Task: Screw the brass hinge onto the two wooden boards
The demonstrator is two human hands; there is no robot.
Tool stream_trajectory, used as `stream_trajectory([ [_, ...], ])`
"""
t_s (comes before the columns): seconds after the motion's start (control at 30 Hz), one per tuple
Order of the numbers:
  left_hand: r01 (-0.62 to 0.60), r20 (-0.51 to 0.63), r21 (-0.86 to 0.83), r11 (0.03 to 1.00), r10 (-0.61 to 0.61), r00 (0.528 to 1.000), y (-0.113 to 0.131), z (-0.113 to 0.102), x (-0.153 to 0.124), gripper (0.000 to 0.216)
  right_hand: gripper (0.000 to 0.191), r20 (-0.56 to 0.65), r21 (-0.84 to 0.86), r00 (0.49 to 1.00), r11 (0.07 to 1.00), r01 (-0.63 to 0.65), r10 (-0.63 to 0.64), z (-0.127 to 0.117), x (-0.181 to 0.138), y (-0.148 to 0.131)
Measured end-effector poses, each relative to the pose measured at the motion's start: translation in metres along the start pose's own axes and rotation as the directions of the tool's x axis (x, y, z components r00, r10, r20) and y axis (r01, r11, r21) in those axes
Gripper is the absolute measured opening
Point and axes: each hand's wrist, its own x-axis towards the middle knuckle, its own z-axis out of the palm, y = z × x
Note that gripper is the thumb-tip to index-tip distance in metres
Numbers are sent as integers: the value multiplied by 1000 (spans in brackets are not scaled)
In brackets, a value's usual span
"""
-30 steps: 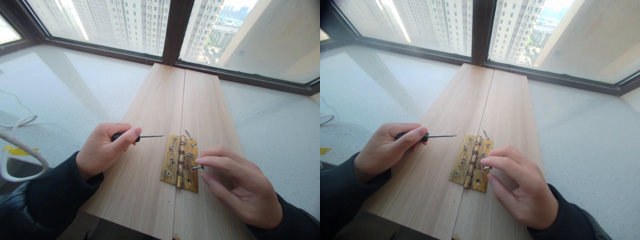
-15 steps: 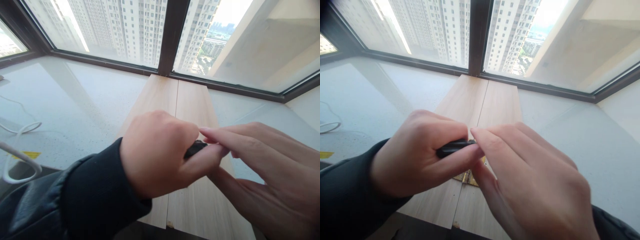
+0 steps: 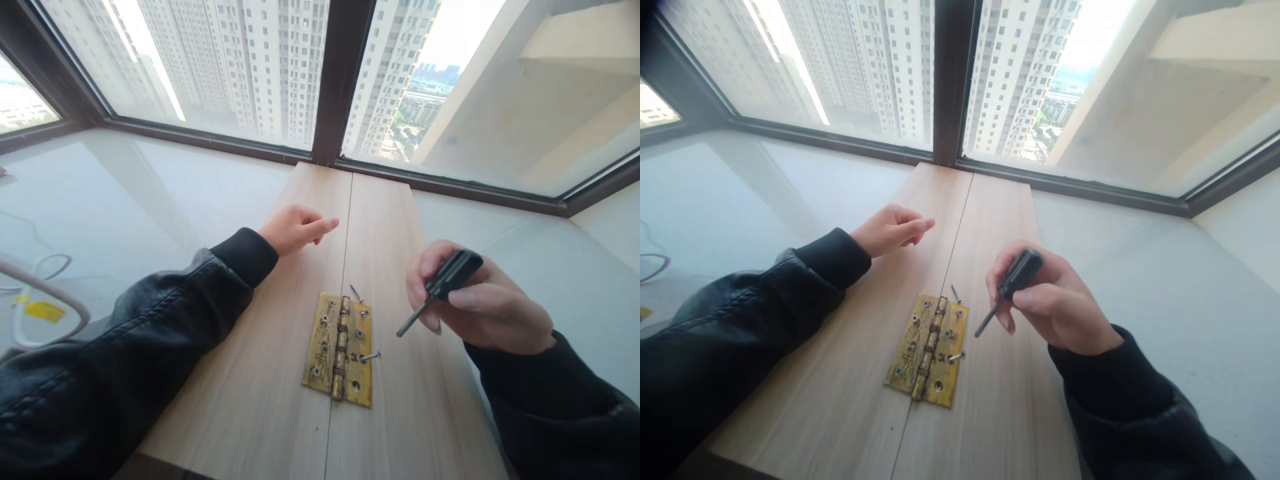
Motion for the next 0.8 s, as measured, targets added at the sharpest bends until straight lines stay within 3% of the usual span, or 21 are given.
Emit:
stream_trajectory([
  [0.1, 55, 82, 16, 998, -56, 995, -20, 1, 6, 50, 23, 45, 146, 997, 987, -67, 62, 8, -3, 14],
  [0.3, 35, 101, -10, 999, -34, 994, -23, 3, 4, 52, 18, 75, 283, 979, 938, -201, 188, 20, -17, 15],
  [0.8, -8, 84, 3, 1000, 7, 996, -24, 6, 3, 50, 8, 36, 176, 983, 967, -185, 182, 20, -19, 10],
])
